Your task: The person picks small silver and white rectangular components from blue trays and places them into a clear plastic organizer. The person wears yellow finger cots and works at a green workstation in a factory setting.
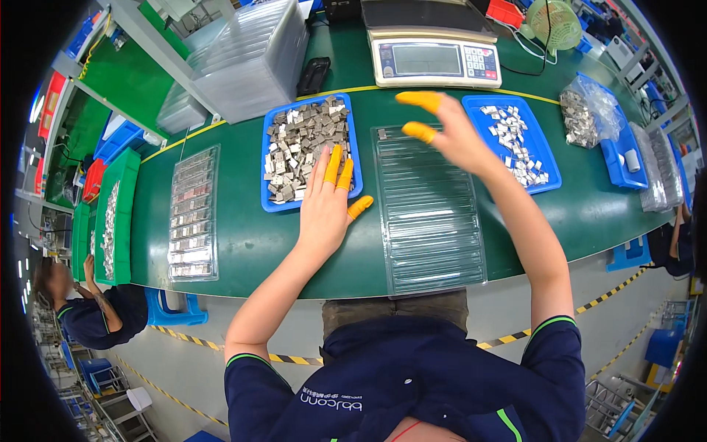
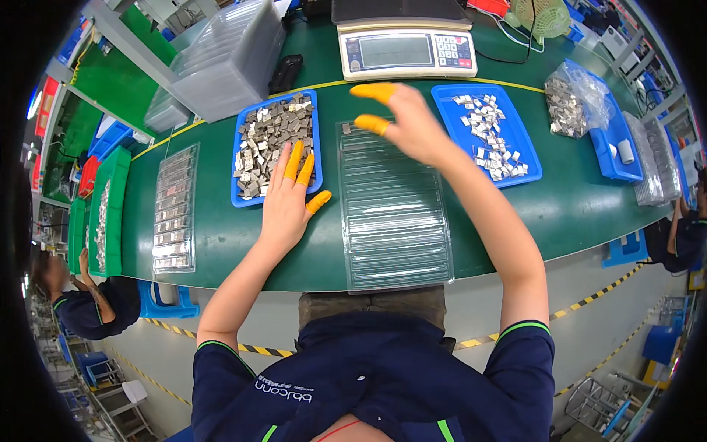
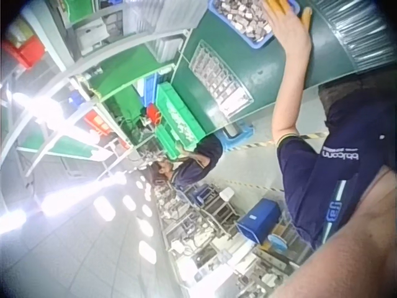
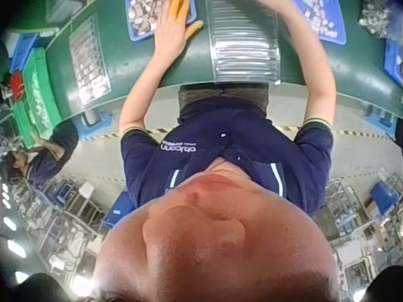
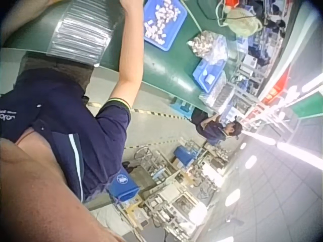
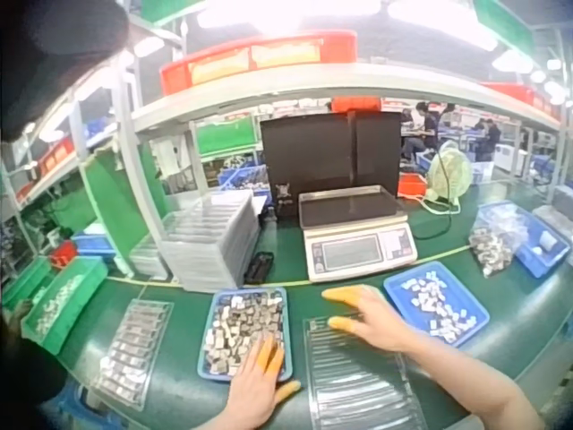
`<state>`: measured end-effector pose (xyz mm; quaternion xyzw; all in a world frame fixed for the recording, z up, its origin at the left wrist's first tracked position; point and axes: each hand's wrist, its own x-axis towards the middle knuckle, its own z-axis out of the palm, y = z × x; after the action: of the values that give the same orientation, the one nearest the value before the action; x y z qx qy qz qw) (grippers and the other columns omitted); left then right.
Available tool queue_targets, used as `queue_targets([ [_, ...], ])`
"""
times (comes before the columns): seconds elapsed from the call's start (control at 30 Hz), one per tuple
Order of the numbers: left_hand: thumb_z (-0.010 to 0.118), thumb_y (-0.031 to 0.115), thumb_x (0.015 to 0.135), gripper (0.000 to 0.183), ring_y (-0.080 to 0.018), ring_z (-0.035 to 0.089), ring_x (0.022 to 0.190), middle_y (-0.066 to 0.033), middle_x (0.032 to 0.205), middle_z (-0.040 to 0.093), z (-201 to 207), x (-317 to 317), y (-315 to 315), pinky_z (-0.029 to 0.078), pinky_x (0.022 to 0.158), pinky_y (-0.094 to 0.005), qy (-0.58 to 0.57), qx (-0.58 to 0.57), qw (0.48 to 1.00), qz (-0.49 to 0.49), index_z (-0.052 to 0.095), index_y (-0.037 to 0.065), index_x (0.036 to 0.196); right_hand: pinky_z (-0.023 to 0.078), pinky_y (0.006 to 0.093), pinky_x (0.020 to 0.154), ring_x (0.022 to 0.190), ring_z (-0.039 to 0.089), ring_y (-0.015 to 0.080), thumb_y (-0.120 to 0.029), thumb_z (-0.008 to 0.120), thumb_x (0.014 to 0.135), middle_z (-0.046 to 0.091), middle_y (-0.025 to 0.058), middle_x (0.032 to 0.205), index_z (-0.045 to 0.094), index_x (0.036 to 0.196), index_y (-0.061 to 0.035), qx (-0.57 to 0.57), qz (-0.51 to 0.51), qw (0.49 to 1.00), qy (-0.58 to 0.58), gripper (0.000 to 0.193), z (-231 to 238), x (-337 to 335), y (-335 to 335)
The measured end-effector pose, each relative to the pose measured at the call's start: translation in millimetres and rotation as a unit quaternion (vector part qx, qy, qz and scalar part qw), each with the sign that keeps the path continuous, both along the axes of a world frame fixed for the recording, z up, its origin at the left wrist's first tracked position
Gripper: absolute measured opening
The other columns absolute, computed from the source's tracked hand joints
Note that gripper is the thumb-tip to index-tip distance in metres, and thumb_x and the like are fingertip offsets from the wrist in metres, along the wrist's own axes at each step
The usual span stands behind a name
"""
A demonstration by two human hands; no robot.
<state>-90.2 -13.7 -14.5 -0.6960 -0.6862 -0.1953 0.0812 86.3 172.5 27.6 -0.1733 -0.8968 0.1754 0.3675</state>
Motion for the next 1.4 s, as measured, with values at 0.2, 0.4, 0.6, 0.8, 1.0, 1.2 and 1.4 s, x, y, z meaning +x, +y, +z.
queue_targets([
  [0.2,0.062,0.038,0.077,0.086,-0.0363,0.016,0.135,-0.02,0.143,0.024,14.5,-6.1,-8.1,0.016,0.11,-0.0451,-0.039,-0.026,0.997,-0.066,0.017,0.0,0.14,0.041,0.0386,0.091,0.108,0.051,0.0329,-0.018,0.061,0.083,0.055,0.0173,0.117,0.06,0.109,-0.0033,-0.021,-0.284,0.944,-0.169,0.03,-29.0,105.4,70.4],
  [0.4,0.064,0.027,0.078,0.058,-0.0358,0.029,0.129,-0.0153,0.133,0.041,28.4,-20.6,3.3,0.025,0.107,-0.043,-0.041,0.054,0.995,-0.079,0.044,0.006,0.128,0.042,0.0396,0.09,0.109,0.049,0.0319,-0.017,0.063,0.08,0.055,0.0142,0.113,0.061,0.108,-0.0072,-0.021,-0.325,0.917,-0.231,0.03,-42.9,121.3,50.6],
  [0.6,0.06,0.008,0.08,0.029,-0.0323,0.052,0.1,-0.0164,0.105,0.058,19.3,-51.2,89.1,0.041,0.088,-0.0375,-0.114,0.109,0.987,0.027,0.061,0.003,0.109,0.048,0.0379,0.077,0.09,0.059,0.0282,-0.015,0.067,0.074,0.06,0.0113,0.096,0.066,0.099,-0.0098,0.004,-0.35,0.912,-0.212,0.025,-43.6,119.9,51.4],
  [0.8,0.067,0.014,0.075,0.017,-0.0267,0.053,0.096,-0.0112,0.096,0.062,12.7,-73.8,120.9,0.043,0.084,-0.0375,0.035,0.111,0.993,0.025,0.07,0.003,0.088,0.048,0.0366,0.071,0.081,0.061,0.0274,-0.019,0.07,0.072,0.063,0.0109,0.092,0.069,0.089,-0.0094,-0.064,-0.371,0.913,-0.16,0.02,-37.9,116.6,40.6],
  [1.0,0.068,0.012,0.075,0.019,-0.0278,0.05,0.101,-0.0094,0.102,0.061,13.1,-75.1,126.3,0.041,0.09,-0.0362,-0.058,0.079,0.994,-0.043,0.068,0.005,0.092,0.047,0.0364,0.071,0.079,0.061,0.0269,-0.011,0.07,0.069,0.064,0.0117,0.085,0.069,0.086,-0.0091,-0.018,-0.371,0.92,-0.123,0.017,-39.9,119.5,43.7],
  [1.2,0.071,0.013,0.072,0.026,-0.0275,0.048,0.107,-0.0103,0.107,0.061,17.1,-84.2,131.5,0.038,0.094,-0.0366,-0.15,0.044,0.988,0.004,0.067,0.006,0.098,0.048,0.0374,0.069,0.074,0.062,0.0283,-0.008,0.069,0.069,0.065,0.0133,0.083,0.07,0.086,-0.0075,-0.054,-0.395,0.91,-0.112,0.018,-45.2,122.5,47.9],
  [1.4,0.072,0.015,0.069,0.03,-0.0279,0.049,0.101,-0.0109,0.1,0.062,28.6,-59.6,145.2,0.04,0.09,-0.037,-0.033,-0.026,0.996,-0.075,0.068,0.008,0.099,0.048,0.0379,0.066,0.074,0.063,0.0292,-0.014,0.069,0.073,0.066,0.0143,0.082,0.069,0.091,-0.0073,-0.128,-0.405,0.903,-0.065,0.019,-34.2,120.5,42.0],
])
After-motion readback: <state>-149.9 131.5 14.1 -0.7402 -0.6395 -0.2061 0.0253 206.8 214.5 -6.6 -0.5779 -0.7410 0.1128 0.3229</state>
